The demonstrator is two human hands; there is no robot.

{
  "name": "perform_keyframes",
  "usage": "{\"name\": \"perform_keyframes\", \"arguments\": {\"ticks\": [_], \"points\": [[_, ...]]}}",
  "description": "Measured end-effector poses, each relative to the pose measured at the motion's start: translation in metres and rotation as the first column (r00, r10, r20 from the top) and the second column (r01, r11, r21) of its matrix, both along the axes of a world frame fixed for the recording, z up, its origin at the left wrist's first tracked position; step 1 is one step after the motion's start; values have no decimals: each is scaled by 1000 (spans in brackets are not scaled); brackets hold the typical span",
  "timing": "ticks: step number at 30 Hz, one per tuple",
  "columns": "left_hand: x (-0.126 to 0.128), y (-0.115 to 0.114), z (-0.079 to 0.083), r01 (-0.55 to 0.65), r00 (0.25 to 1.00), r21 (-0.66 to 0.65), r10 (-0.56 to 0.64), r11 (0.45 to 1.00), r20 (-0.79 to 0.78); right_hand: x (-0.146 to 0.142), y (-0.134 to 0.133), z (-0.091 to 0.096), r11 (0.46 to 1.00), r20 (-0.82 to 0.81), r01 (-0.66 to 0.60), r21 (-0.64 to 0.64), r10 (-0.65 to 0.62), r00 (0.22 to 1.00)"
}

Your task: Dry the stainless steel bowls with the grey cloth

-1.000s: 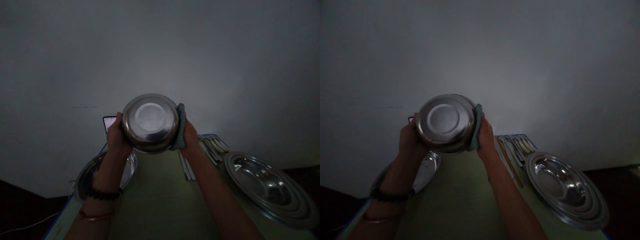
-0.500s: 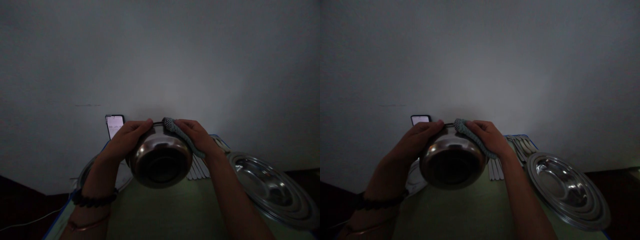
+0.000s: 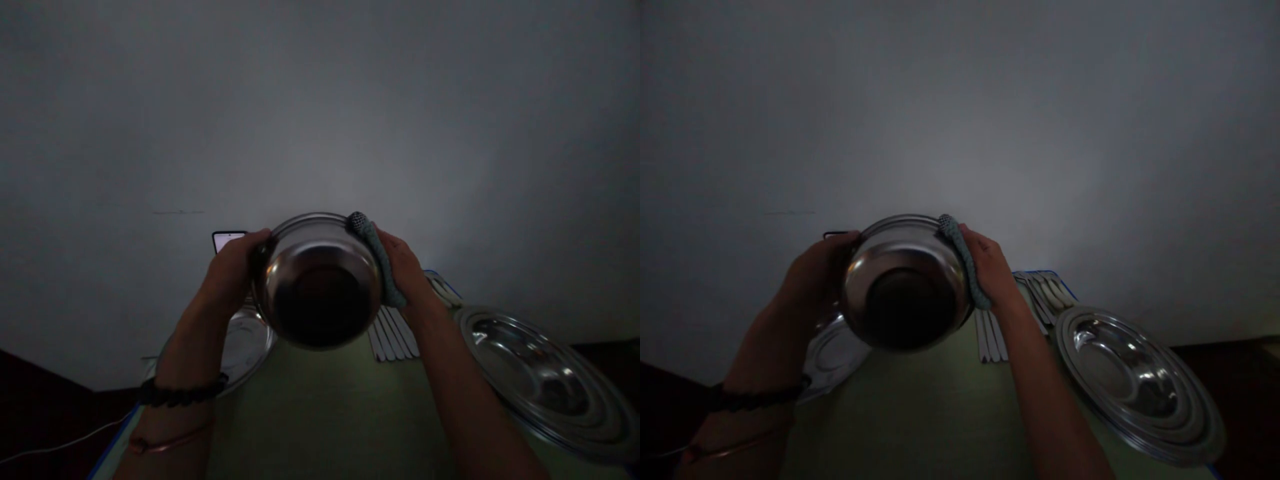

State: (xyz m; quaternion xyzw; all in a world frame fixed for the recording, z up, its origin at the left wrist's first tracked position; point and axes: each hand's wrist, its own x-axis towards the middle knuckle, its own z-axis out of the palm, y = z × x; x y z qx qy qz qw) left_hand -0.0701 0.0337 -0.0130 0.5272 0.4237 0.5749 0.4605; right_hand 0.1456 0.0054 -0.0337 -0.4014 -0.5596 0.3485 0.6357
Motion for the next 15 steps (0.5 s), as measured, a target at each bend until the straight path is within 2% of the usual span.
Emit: {"name": "perform_keyframes", "arguments": {"ticks": [3,6,9,11,15], "points": [[5,-9,2,214,948,-32,-215,976,-236,6,-2,1,984,81,-170,-45,173,981],[11,-17,5,293,931,-26,-291,956,-219,6,-5,3,960,50,-271,-73,275,960],[11,-17,6,228,969,-27,-229,973,-89,0,-8,5,957,-37,-283,-62,281,959],[8,-13,6,146,989,-56,-145,988,25,-4,-7,6,970,-96,-237,-57,231,968],[13,-6,2,-34,960,-102,61,994,274,-11,2,-2,996,-209,11,-93,-30,978]]}}
